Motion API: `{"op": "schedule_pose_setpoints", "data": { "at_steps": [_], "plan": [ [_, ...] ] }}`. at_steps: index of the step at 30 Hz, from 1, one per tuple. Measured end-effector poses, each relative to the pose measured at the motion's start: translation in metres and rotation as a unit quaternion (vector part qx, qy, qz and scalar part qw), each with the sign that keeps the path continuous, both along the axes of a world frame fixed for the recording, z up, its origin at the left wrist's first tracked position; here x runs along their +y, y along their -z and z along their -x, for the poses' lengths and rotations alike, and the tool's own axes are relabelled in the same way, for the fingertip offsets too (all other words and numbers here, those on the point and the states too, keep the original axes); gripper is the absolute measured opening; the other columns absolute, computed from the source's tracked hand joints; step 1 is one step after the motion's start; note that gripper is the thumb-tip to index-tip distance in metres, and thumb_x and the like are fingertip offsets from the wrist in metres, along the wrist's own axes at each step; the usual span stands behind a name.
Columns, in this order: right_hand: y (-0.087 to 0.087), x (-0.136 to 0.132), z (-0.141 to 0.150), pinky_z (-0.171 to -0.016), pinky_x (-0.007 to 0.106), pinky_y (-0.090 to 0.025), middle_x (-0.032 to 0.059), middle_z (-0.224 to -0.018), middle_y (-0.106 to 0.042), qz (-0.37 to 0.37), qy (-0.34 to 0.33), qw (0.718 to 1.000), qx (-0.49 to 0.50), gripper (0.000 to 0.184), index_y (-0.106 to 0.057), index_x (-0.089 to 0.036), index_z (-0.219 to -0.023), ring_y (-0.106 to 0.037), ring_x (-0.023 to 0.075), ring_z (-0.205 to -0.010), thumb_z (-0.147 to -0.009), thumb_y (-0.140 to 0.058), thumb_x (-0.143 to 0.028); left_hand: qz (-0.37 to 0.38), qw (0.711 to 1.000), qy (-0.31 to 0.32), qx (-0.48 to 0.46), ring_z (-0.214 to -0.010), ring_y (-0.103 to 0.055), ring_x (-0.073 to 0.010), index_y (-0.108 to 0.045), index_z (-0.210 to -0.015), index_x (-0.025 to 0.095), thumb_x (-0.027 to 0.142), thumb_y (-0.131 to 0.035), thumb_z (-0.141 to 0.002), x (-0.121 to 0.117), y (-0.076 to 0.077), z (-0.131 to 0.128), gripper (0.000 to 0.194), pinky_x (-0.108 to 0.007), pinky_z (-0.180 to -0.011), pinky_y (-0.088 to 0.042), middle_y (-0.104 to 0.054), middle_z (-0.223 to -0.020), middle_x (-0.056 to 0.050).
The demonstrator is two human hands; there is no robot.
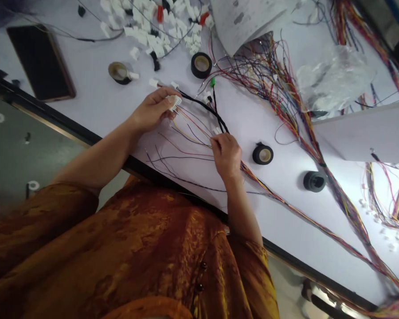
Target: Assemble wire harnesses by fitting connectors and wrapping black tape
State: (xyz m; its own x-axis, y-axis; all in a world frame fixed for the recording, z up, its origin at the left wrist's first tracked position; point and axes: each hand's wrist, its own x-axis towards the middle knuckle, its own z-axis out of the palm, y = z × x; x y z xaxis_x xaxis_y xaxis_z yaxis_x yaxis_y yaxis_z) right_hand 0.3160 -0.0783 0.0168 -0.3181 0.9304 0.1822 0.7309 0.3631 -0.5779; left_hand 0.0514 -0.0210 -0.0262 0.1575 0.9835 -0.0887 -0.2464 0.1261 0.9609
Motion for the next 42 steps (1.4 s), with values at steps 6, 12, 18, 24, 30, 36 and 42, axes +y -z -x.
{"op": "schedule_pose_setpoints", "data": {
  "at_steps": [6, 12, 18, 24, 30, 36, 42],
  "plan": [
    [-0.015, -0.054, -0.063, -0.085, 0.041, -0.048, 0.0067, -0.091, -0.070, -0.040, 0.065, 0.995, -0.066, 0.016, -0.067, -0.023, -0.095, -0.063, 0.0240, -0.091, -0.096, -0.054, -0.032, 0.036, 0.998, 0.009, -0.048, -0.056, -0.045, -0.0039, -0.059, -0.098, 0.019, 0.018, -0.048, -0.103, 0.001, -0.003, 0.000, 0.012, -0.022, -0.056, -0.042, -0.052, -0.074, 0.005],
    [-0.024, -0.113, -0.096, -0.077, 0.038, -0.049, 0.0046, -0.082, -0.069, 0.045, 0.051, 0.994, -0.085, 0.016, -0.068, -0.023, -0.086, -0.064, 0.0220, -0.080, -0.095, -0.057, -0.030, 0.024, 0.999, 0.015, -0.037, -0.058, -0.042, -0.0042, -0.057, -0.099, 0.019, 0.022, -0.044, -0.105, 0.001, -0.003, 0.001, 0.015, -0.021, -0.057, -0.040, -0.050, -0.074, 0.005],
    [-0.014, -0.145, -0.121, -0.079, 0.044, -0.048, 0.0078, -0.093, -0.072, 0.069, 0.077, 0.984, -0.143, 0.016, -0.070, -0.023, -0.097, -0.064, 0.0270, -0.089, -0.094, -0.055, -0.029, 0.000, 1.000, 0.000, -0.011, -0.058, -0.048, -0.0066, -0.064, -0.099, 0.026, 0.052, -0.068, -0.088, 0.001, 0.004, 0.001, 0.029, -0.026, -0.053, -0.042, -0.058, -0.075, 0.004],
    [-0.009, -0.164, -0.121, -0.083, 0.046, -0.048, 0.0104, -0.100, -0.071, 0.072, 0.083, 0.978, -0.179, 0.028, -0.065, -0.022, -0.117, -0.063, 0.0295, -0.095, -0.091, -0.055, -0.027, -0.028, 0.999, 0.026, -0.037, -0.062, -0.045, -0.0039, -0.067, -0.103, 0.027, 0.054, -0.073, -0.084, 0.004, 0.012, 0.008, 0.033, -0.023, -0.055, -0.041, -0.058, -0.078, 0.006],
    [0.002, -0.172, -0.091, -0.082, 0.040, -0.049, 0.0085, -0.095, -0.072, 0.079, 0.031, 0.987, -0.139, 0.022, -0.068, -0.023, -0.112, -0.063, 0.0247, -0.090, -0.095, -0.058, -0.031, -0.041, 0.998, 0.042, -0.033, -0.065, -0.043, -0.0053, -0.065, -0.102, 0.028, 0.042, -0.062, -0.096, 0.002, 0.006, 0.008, 0.015, -0.025, -0.057, -0.043, -0.059, -0.078, 0.006],
    [0.002, -0.177, -0.064, -0.085, 0.036, -0.053, 0.0092, -0.103, -0.072, 0.087, -0.026, 0.995, -0.050, 0.021, -0.071, -0.022, -0.108, -0.064, 0.0211, -0.093, -0.098, -0.053, -0.028, -0.041, 0.999, 0.027, -0.024, -0.066, -0.045, -0.0061, -0.067, -0.099, 0.027, 0.041, -0.064, -0.095, -0.003, -0.003, 0.004, 0.015, -0.023, -0.057, -0.045, -0.058, -0.073, 0.004],
    [-0.007, -0.155, -0.085, -0.088, 0.037, -0.053, 0.0093, -0.102, -0.071, 0.017, 0.089, 0.996, -0.008, 0.019, -0.070, -0.021, -0.104, -0.065, 0.0208, -0.097, -0.098, -0.053, -0.025, -0.027, 1.000, -0.006, -0.006, -0.065, -0.048, -0.0034, -0.074, -0.090, 0.038, 0.042, -0.070, -0.090, -0.007, -0.011, -0.001, 0.006, -0.019, -0.056, -0.046, -0.069, -0.084, 0.010]
  ]
}}
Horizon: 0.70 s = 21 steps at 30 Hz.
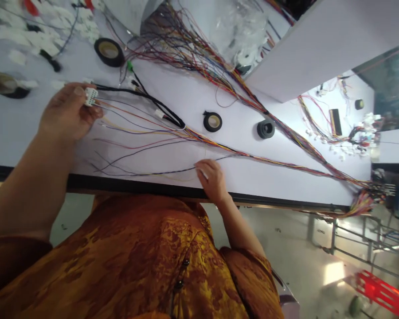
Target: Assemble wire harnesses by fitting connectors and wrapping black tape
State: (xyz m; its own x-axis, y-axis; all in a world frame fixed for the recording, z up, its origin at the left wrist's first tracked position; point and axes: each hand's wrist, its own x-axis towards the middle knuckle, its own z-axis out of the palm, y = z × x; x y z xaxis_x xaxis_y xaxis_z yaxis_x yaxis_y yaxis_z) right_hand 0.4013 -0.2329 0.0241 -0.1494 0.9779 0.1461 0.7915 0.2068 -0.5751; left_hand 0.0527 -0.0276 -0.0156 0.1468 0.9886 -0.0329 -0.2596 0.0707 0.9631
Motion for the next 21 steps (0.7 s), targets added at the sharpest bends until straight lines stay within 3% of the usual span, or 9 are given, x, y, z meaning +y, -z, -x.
{"op": "schedule_pose_setpoints", "data": {
  "at_steps": [3, 7, 10, 14, 21],
  "plan": [
    [0.006, 0.019, -0.029, -0.090, 0.039, -0.052, 0.0104, -0.103, -0.069, -0.024, 0.096, 0.994, -0.043, 0.020, -0.070, -0.019, -0.104, -0.064, 0.0231, -0.099, -0.096, -0.053, -0.025, 0.016, 0.999, -0.002, 0.040, -0.064, -0.050, -0.0022, -0.075, -0.084, 0.046, 0.046, -0.072, -0.086, -0.002, -0.009, -0.003, 0.003, -0.017, -0.055, -0.049, -0.072, -0.085, 0.018],
    [0.016, 0.030, -0.050, -0.091, 0.042, -0.049, 0.0130, -0.105, -0.067, -0.008, 0.132, 0.984, -0.123, 0.026, -0.071, -0.015, -0.111, -0.061, 0.0264, -0.098, -0.094, -0.053, -0.023, 0.016, 0.997, -0.013, 0.072, -0.062, -0.052, -0.0029, -0.074, -0.079, 0.050, 0.044, -0.074, -0.082, -0.004, -0.022, -0.007, 0.007, -0.016, -0.052, -0.051, -0.072, -0.079, 0.019],
    [0.017, 0.034, -0.049, -0.091, 0.043, -0.047, 0.0128, -0.107, -0.066, 0.014, 0.144, 0.977, -0.160, 0.031, -0.068, -0.015, -0.119, -0.058, 0.0270, -0.098, -0.094, -0.050, -0.022, 0.011, 0.999, -0.016, 0.040, -0.056, -0.055, -0.0039, -0.076, -0.084, 0.037, 0.039, -0.077, -0.079, -0.002, -0.026, -0.007, 0.005, -0.017, -0.049, -0.051, -0.070, -0.070, 0.008],
    [0.016, 0.043, -0.043, -0.090, 0.044, -0.044, 0.0128, -0.111, -0.063, 0.034, 0.174, 0.966, -0.188, 0.033, -0.066, -0.018, -0.122, -0.054, 0.0282, -0.100, -0.092, -0.052, -0.022, 0.036, 0.999, -0.023, -0.023, -0.048, -0.059, -0.0110, -0.072, -0.089, 0.013, 0.029, -0.085, -0.068, 0.005, -0.018, -0.005, 0.029, -0.023, -0.042, -0.050, -0.063, -0.065, 0.001],
    [0.020, 0.046, -0.040, -0.090, 0.042, -0.042, 0.0099, -0.107, -0.068, 0.042, 0.159, 0.973, -0.163, 0.021, -0.069, -0.021, -0.105, -0.055, 0.0270, -0.100, -0.094, -0.051, -0.021, 0.043, 0.999, -0.005, -0.021, -0.045, -0.059, -0.0135, -0.071, -0.090, 0.009, 0.015, -0.066, -0.080, 0.004, -0.008, -0.004, 0.012, -0.024, -0.043, -0.052, -0.065, -0.058, -0.002]
  ]
}}
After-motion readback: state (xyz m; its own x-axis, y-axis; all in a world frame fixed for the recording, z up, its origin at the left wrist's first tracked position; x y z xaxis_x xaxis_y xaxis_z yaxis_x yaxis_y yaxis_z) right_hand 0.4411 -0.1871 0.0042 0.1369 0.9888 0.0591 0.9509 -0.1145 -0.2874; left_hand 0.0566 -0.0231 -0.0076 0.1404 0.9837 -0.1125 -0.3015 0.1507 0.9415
